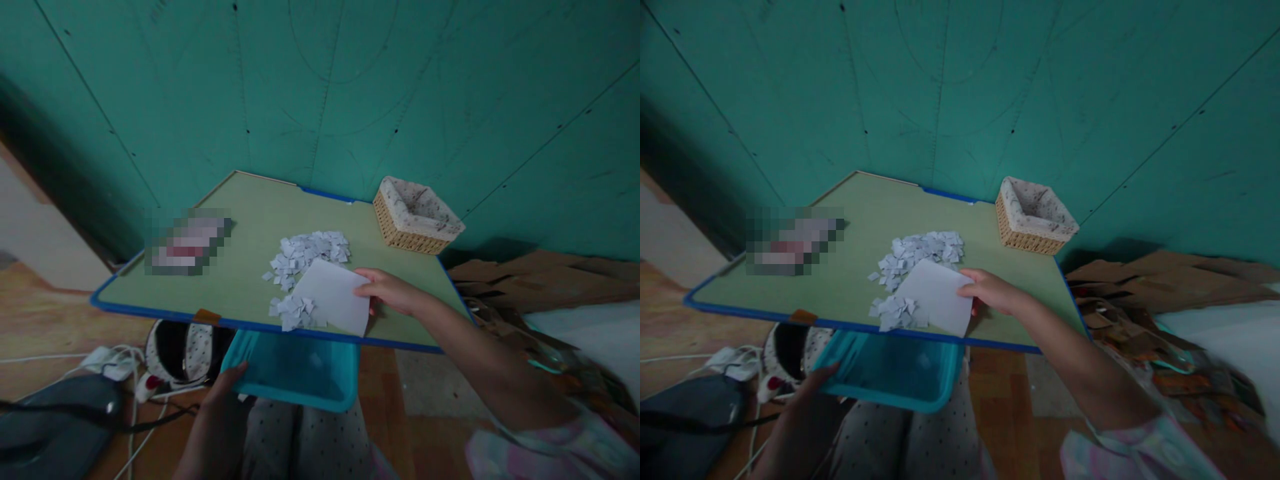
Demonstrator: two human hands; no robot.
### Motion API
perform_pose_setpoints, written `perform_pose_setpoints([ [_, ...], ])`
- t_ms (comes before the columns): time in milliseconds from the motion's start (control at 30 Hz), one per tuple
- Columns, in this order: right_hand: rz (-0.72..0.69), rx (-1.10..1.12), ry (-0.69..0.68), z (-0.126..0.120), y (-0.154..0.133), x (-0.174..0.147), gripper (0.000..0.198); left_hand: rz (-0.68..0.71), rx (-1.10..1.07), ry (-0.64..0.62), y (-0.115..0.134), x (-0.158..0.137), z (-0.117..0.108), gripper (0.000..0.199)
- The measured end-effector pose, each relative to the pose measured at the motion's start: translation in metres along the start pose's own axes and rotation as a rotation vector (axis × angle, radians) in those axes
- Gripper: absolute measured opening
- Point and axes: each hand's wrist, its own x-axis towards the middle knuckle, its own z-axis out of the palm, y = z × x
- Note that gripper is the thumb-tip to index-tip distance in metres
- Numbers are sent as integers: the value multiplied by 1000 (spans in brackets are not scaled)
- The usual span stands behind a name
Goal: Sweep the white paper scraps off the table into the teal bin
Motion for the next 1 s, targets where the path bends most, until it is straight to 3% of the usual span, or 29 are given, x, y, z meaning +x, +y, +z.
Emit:
perform_pose_setpoints([
  [267, -24, -76, -107, 9, -6, 0, 21, 65, -4, 20, 3, -6, 9, 10],
  [433, -88, -207, -140, 16, -11, -17, 16, 68, -29, 104, 3, -7, 11, 17],
  [600, -204, -668, 12, 41, -14, -53, 14, 115, -17, 56, -2, 2, 1, 19],
  [733, -280, -963, 4, 60, -15, -77, 19, 75, 9, 33, -4, 4, 0, 16],
  [833, -278, -937, 31, 57, -17, -80, 20, 72, 32, 77, -2, -2, 5, 14],
  [1000, -357, -692, 240, 24, -17, -55, 16, 58, 6, 37, 1, -4, 6, 17],
])
